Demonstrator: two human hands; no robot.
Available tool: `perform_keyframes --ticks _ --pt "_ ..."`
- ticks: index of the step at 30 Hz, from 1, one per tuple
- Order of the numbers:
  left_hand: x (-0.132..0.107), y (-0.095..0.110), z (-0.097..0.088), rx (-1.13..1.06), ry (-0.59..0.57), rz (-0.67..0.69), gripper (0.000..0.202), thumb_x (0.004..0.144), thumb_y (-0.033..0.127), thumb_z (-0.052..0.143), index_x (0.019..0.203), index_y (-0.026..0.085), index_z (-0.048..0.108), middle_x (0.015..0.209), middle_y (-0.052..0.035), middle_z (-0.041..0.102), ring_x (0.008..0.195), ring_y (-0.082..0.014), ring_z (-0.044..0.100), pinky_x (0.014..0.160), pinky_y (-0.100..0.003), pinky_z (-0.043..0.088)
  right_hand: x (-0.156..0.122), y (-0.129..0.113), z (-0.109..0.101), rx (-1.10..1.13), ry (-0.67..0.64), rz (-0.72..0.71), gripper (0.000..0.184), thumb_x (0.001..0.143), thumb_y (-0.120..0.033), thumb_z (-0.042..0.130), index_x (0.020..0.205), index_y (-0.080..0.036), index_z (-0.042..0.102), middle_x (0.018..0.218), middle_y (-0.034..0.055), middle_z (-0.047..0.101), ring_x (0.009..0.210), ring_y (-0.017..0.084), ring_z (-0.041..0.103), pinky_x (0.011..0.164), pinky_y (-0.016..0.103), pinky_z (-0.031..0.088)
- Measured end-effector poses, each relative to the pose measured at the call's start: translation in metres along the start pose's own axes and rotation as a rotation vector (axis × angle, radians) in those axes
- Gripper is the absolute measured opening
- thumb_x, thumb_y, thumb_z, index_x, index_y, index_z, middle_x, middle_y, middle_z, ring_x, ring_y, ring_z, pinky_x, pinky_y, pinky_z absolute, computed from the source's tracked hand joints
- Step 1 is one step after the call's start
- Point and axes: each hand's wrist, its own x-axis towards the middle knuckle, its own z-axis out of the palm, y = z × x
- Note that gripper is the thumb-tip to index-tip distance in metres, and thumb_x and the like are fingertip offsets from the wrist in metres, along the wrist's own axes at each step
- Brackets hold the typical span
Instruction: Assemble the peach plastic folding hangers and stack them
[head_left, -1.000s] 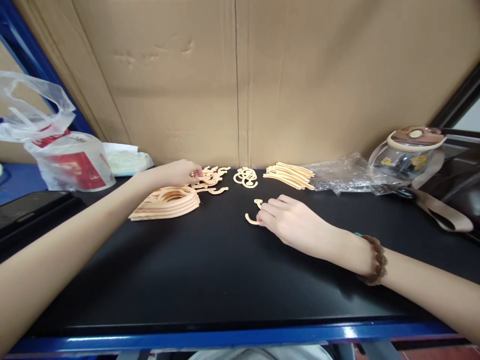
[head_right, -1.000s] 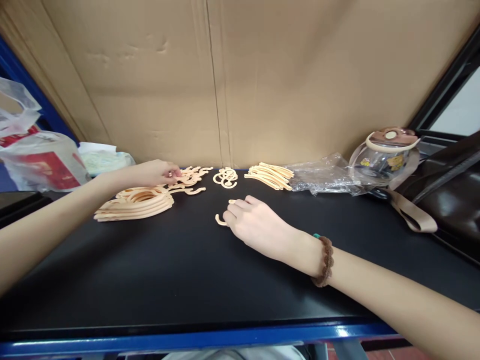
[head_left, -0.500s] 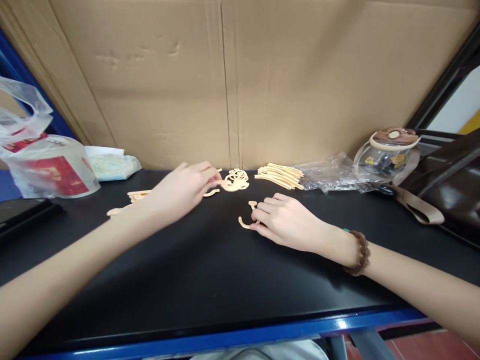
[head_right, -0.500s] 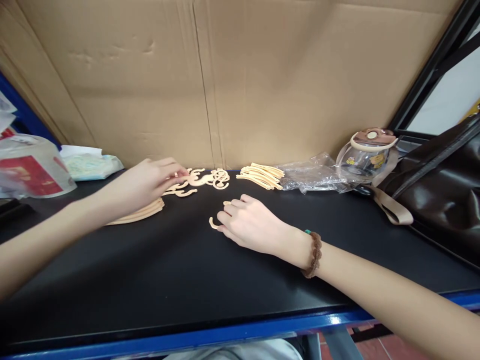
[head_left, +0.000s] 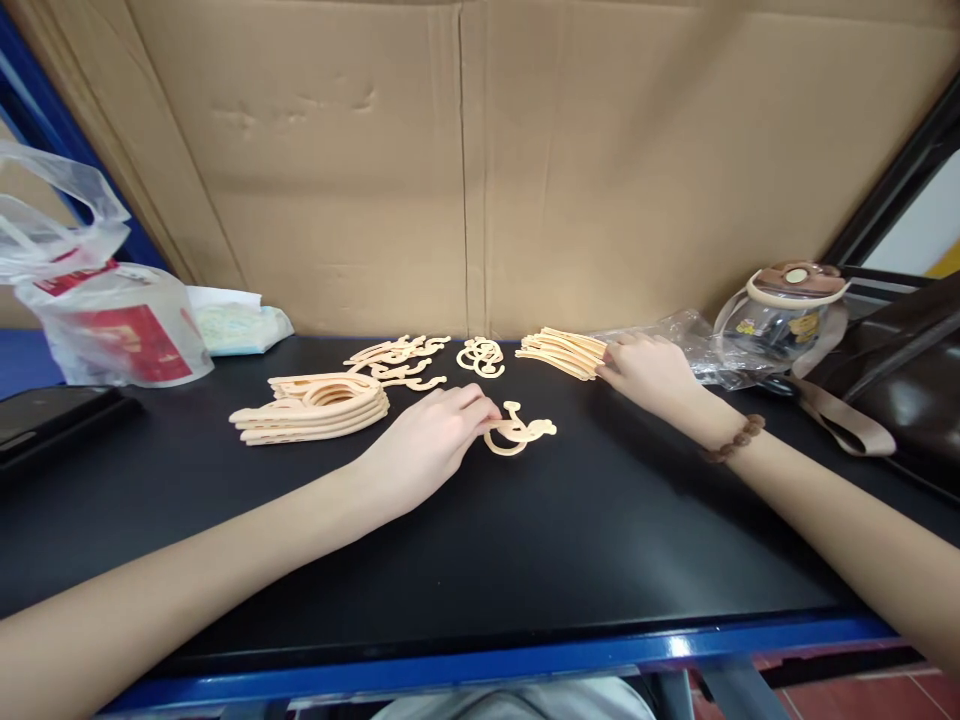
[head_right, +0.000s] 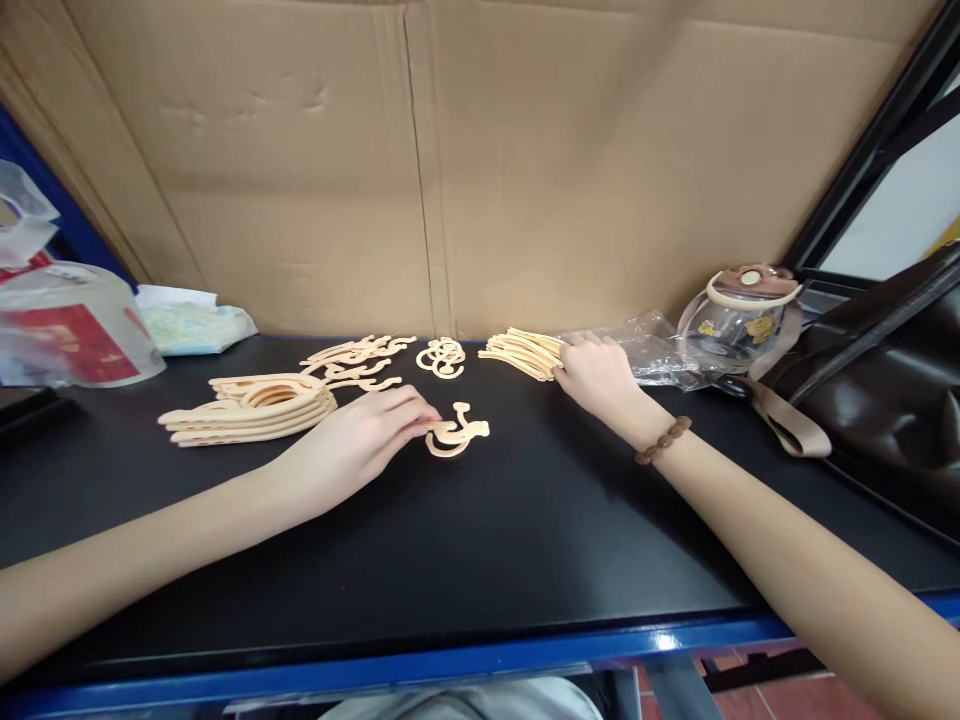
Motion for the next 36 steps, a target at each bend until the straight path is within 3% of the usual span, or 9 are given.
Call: perform_keyframes --ticks 7,12,18,36 --pt "-0.001 -0.002 0.005 -0.004 -0.045 0.002 0.029 0.099 0.021 0.033 0.103 0.015 0.061 0.099 -0.0055 0.059 0.094 -0.0197 0.055 0.085 -0.035 0.047 0.002 -0.001 0.01 0.026 -0.026 0.054 0.028 0.086 -0.028 0.05 0.071 -0.012 0.068 0.079 0.0134 0.069 0.075 0.024 0.063 0.07 0.033 0.035" --pt "-0.001 0.0 0.006 0.007 -0.056 0.018 0.029 0.099 0.02 0.033 0.102 0.015 0.062 0.098 -0.0051 0.06 0.093 -0.0197 0.054 0.085 -0.035 0.046 0.005 -0.006 0.016 0.103 0.048 0.108 0.027 0.087 -0.03 0.05 0.073 -0.015 0.067 0.079 0.0096 0.07 0.075 0.022 0.061 0.07 0.032 0.035" --pt "-0.001 0.002 0.008 0.02 -0.067 0.065 0.03 0.09 0.009 0.04 0.113 0.017 0.058 0.11 -0.0049 0.059 0.098 -0.0203 0.053 0.089 -0.037 0.043 0.007 -0.016 0.021 0.172 0.123 0.087 0.025 0.09 -0.03 0.05 0.075 -0.016 0.064 0.086 0.0091 0.068 0.082 0.022 0.059 0.073 0.031 0.036" --pt "-0.001 0.002 0.006 0.029 -0.12 0.095 0.037 0.084 0.004 0.039 0.113 0.016 0.058 0.11 -0.0064 0.058 0.1 -0.0214 0.051 0.09 -0.038 0.039 0.007 -0.014 0.023 0.321 0.023 0.106 0.021 0.083 -0.031 0.054 0.068 -0.018 0.062 0.078 0.0044 0.067 0.07 0.018 0.058 0.058 0.027 0.033"
